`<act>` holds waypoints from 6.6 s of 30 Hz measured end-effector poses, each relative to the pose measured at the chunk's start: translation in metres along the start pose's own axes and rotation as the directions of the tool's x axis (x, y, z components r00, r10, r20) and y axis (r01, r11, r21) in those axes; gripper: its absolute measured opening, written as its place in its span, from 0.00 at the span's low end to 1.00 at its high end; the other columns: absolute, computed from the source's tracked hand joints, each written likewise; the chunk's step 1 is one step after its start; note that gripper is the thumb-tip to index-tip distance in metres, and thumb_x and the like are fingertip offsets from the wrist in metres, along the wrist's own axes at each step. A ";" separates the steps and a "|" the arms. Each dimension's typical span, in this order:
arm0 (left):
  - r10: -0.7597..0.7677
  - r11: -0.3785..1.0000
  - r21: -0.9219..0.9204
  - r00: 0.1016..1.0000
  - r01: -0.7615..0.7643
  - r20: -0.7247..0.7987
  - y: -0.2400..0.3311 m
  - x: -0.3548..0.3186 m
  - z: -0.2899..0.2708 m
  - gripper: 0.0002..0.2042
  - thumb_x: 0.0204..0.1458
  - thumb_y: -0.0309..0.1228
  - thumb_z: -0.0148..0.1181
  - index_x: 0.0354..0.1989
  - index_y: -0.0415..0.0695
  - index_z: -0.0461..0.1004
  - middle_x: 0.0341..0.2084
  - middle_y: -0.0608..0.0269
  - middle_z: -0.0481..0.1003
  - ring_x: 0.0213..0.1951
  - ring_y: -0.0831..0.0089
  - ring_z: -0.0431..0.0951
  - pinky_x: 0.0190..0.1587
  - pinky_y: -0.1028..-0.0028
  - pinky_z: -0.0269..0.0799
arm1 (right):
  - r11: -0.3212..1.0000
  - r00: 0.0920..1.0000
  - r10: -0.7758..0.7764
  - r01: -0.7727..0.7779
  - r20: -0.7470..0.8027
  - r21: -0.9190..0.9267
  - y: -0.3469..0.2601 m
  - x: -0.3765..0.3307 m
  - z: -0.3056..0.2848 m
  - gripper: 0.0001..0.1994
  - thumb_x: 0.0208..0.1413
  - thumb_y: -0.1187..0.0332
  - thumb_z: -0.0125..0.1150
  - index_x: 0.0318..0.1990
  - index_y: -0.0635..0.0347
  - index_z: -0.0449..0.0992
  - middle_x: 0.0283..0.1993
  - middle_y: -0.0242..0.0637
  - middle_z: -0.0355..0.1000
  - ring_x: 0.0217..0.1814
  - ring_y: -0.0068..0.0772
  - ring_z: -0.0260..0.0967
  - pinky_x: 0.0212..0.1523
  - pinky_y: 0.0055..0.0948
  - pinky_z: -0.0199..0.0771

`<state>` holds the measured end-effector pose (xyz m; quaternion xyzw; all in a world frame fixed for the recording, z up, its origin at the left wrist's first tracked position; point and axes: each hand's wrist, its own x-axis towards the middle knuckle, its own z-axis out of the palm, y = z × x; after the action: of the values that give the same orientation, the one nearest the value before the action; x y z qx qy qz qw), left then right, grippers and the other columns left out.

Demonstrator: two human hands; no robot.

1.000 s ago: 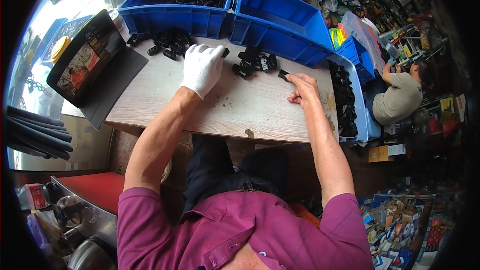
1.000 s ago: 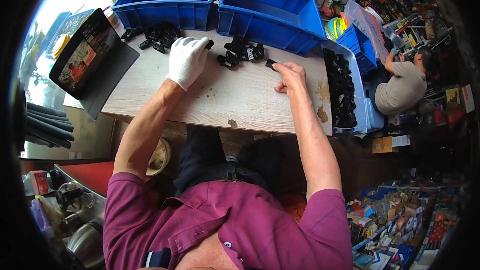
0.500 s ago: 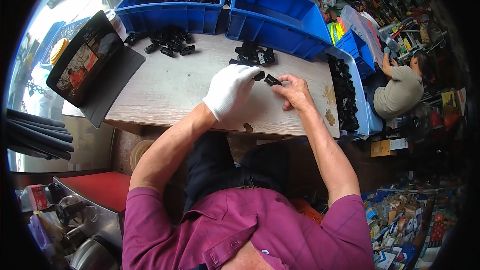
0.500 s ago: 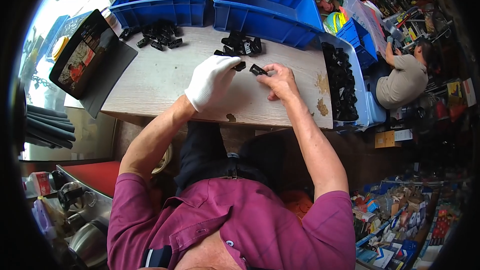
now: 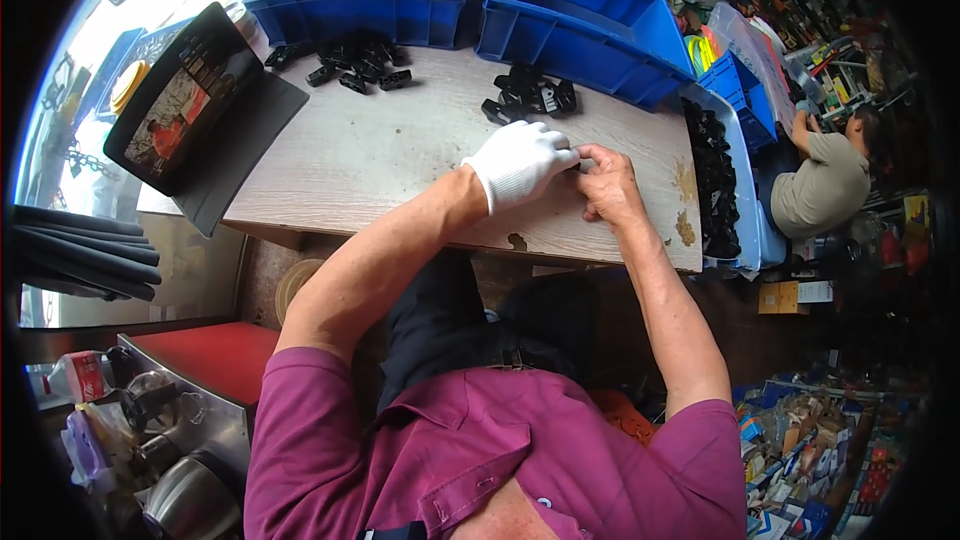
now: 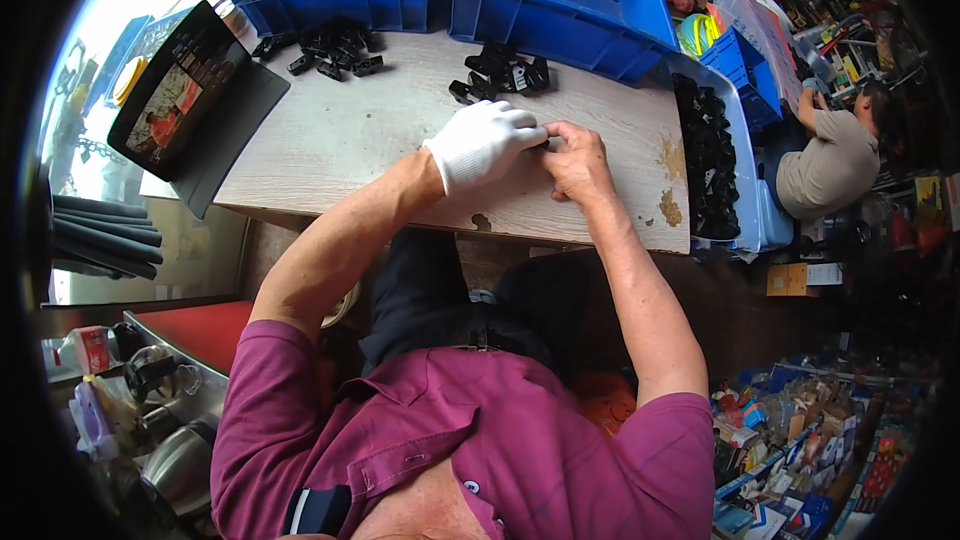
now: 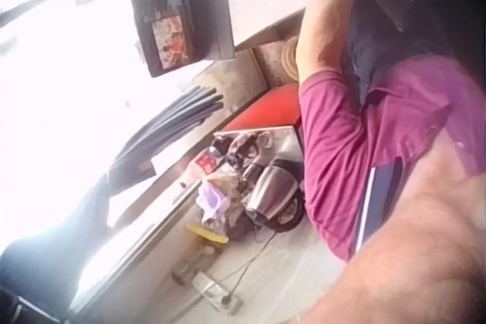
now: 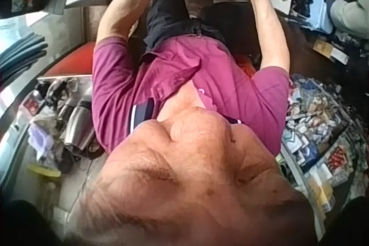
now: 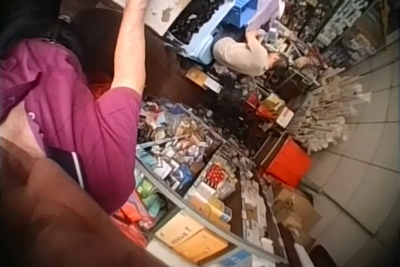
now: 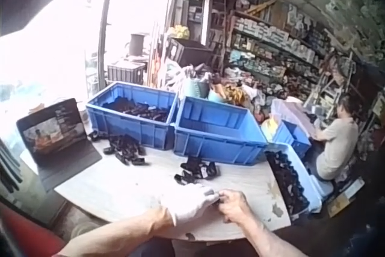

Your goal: The recorder is assembling small black plastic components by hand at a workbench.

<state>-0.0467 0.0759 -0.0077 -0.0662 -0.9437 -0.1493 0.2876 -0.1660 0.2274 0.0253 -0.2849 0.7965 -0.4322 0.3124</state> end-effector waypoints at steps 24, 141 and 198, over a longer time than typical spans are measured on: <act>-0.370 0.675 0.498 0.834 0.544 -0.410 -0.075 -0.070 -0.074 0.12 0.45 0.24 0.60 0.41 0.45 0.75 0.38 0.59 0.76 0.43 0.55 0.76 0.37 0.59 0.74 | 0.975 0.998 0.064 -0.060 -0.013 0.215 0.005 -0.010 -0.024 0.17 0.51 0.66 0.74 0.43 0.67 0.75 0.20 0.32 0.71 0.11 0.22 0.64 0.14 0.27 0.73; -0.596 0.538 0.454 0.702 0.710 -0.391 -0.082 -0.058 -0.081 0.08 0.55 0.33 0.62 0.41 0.47 0.78 0.35 0.52 0.79 0.40 0.51 0.79 0.35 0.56 0.80 | 0.984 0.995 -0.028 0.045 -0.099 0.173 0.006 -0.005 0.012 0.16 0.52 0.68 0.73 0.43 0.66 0.76 0.18 0.24 0.65 0.12 0.15 0.55 0.13 0.21 0.65; -0.574 0.725 0.212 0.746 0.655 -0.339 -0.041 -0.074 -0.060 0.09 0.56 0.37 0.63 0.32 0.45 0.79 0.33 0.54 0.79 0.40 0.51 0.78 0.39 0.57 0.79 | 0.997 0.996 -0.083 0.082 -0.023 -0.009 0.005 0.060 -0.017 0.11 0.53 0.68 0.74 0.38 0.58 0.77 0.21 0.20 0.63 0.14 0.14 0.57 0.18 0.21 0.69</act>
<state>0.0374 0.0148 -0.0117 0.3191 -0.8784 -0.0899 0.3442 -0.2179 0.1953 0.0136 -0.3137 0.7893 -0.4449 0.2840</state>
